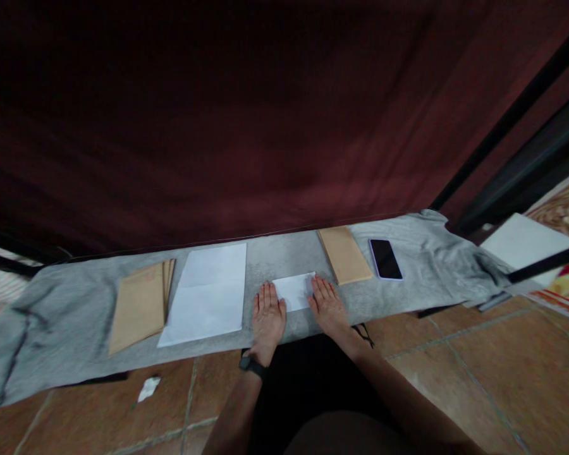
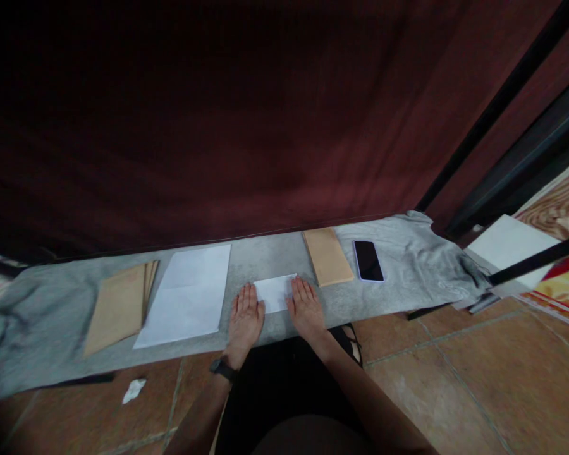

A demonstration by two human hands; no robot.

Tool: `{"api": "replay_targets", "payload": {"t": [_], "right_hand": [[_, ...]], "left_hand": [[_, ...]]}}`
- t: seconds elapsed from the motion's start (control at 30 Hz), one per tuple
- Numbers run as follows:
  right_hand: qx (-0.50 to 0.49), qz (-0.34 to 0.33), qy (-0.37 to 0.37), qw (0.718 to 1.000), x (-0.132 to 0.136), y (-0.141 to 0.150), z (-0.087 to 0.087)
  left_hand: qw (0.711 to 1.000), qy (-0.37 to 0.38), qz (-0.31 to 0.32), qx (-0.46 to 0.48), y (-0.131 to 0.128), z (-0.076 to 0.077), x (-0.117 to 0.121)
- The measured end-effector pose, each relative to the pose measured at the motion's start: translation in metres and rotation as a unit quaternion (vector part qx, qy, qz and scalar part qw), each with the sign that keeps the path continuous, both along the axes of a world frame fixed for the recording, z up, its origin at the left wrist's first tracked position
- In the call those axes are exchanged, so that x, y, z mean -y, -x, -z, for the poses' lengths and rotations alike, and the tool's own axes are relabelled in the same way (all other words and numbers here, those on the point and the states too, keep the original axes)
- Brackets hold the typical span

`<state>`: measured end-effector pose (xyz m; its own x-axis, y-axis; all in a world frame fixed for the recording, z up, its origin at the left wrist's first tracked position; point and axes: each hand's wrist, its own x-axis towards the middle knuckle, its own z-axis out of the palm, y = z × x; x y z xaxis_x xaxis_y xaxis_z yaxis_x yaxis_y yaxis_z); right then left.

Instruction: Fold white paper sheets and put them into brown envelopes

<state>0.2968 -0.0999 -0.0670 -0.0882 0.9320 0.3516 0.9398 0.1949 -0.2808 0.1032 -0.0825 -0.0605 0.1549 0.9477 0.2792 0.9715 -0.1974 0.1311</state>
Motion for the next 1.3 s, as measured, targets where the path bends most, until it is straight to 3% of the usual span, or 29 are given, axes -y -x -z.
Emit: {"api": "replay_targets", "payload": {"t": [0.17, 0.37, 0.63, 0.97, 1.3], "right_hand": [[0.016, -0.102, 0.020, 0.994, 0.020, 0.016, -0.007], [0.038, -0.106, 0.033, 0.993, 0.031, 0.019, -0.011], [0.046, -0.115, 0.033, 0.992, 0.031, 0.017, -0.010], [0.056, -0.094, 0.020, 0.994, 0.033, 0.006, -0.006], [0.083, -0.073, -0.040, 0.993, 0.037, -0.014, 0.010]], "left_hand": [[1.000, 0.009, -0.002, 0.001, -0.001, -0.003, 0.000], [1.000, 0.001, 0.015, 0.024, 0.001, -0.008, 0.002], [0.988, 0.013, 0.152, 0.011, -0.004, -0.008, 0.032], [0.993, -0.010, 0.121, -0.007, 0.002, -0.001, 0.043], [0.996, -0.030, 0.088, -0.011, 0.015, -0.001, 0.057]]}}
